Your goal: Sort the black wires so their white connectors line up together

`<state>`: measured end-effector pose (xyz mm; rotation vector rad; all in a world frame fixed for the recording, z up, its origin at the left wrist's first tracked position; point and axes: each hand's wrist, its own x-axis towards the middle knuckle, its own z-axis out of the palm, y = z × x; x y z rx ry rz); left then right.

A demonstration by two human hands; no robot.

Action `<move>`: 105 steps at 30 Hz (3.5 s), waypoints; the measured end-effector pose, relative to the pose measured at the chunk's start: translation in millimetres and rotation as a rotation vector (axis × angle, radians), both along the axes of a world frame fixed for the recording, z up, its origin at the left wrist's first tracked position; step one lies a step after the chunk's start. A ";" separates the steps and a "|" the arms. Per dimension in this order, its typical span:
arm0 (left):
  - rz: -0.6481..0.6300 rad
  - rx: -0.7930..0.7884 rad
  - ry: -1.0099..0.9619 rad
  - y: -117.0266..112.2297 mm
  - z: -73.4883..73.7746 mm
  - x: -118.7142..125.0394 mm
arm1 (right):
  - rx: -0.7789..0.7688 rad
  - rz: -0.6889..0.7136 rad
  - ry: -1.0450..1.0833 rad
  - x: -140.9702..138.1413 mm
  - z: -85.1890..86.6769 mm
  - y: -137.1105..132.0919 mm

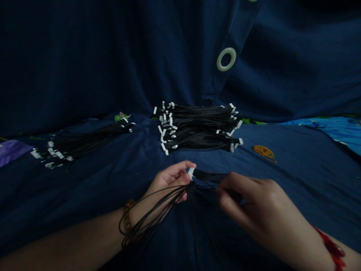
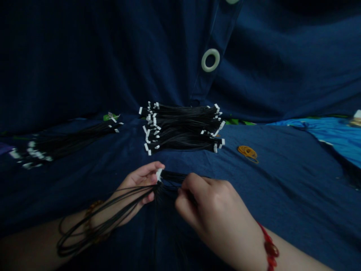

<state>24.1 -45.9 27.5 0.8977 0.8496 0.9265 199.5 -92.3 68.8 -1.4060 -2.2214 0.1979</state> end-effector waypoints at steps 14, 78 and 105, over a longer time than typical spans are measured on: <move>-0.100 0.118 -0.009 9.8 -15.0 -4.8 | -0.011 0.008 -0.015 -0.3 -3.1 0.6; 0.001 0.113 -0.027 12.3 -15.7 -5.0 | -1.032 0.006 0.803 -35.0 -36.9 17.4; 0.013 0.063 -0.140 8.5 -4.6 -5.9 | -0.841 0.024 0.626 -13.1 -4.2 24.8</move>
